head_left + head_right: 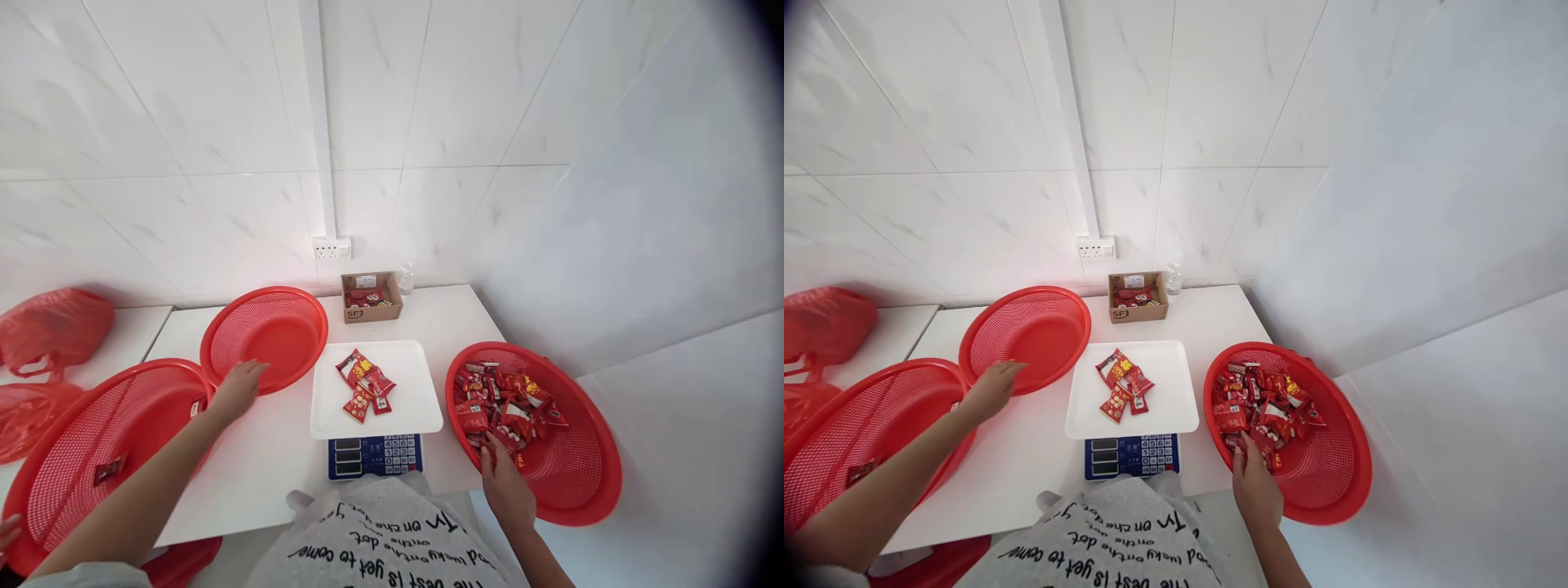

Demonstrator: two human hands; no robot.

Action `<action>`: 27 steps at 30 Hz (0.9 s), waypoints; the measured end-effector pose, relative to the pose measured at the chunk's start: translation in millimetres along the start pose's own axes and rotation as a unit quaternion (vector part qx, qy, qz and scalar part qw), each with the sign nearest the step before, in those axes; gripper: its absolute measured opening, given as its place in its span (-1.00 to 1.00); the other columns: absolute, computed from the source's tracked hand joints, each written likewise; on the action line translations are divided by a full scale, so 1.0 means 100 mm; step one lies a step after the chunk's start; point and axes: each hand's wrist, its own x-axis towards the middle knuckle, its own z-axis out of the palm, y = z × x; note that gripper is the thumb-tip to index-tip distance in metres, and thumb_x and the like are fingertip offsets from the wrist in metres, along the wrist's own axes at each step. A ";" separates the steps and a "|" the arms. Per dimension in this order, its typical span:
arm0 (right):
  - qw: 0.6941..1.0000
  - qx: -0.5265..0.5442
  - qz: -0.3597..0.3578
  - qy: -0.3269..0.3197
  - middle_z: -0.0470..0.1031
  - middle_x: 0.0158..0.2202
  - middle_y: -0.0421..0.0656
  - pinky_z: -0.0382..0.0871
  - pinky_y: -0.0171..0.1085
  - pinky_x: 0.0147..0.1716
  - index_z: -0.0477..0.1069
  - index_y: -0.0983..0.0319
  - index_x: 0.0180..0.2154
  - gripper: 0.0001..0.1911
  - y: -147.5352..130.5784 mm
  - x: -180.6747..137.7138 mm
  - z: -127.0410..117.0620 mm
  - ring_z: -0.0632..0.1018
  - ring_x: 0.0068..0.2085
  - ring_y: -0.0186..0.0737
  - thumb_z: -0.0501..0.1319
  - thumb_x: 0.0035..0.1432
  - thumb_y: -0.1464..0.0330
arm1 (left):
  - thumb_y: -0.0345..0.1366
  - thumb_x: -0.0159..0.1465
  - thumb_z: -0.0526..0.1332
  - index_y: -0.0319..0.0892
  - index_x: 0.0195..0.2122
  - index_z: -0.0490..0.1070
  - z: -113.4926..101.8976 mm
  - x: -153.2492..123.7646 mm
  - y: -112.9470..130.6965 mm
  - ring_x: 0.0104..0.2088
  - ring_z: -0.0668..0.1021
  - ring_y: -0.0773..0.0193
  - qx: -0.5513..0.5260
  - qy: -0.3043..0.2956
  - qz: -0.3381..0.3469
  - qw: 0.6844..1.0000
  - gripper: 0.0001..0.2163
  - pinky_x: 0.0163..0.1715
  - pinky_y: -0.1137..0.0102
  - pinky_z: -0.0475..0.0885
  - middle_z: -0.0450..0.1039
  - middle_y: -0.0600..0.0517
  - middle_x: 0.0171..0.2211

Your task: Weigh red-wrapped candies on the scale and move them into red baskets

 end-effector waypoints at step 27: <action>0.999 -0.035 0.010 0.016 0.43 0.03 -0.06 0.35 -0.17 -0.25 0.12 0.10 0.18 -0.48 -0.04 -0.03 0.00 0.52 -0.12 -0.07 -0.21 0.25 0.18 | -0.26 0.21 0.11 -0.25 0.08 0.27 0.17 0.45 1.21 0.15 0.25 -0.08 -0.083 0.247 -0.002 0.965 -0.60 0.11 0.05 0.18 0.22 -0.24 0.14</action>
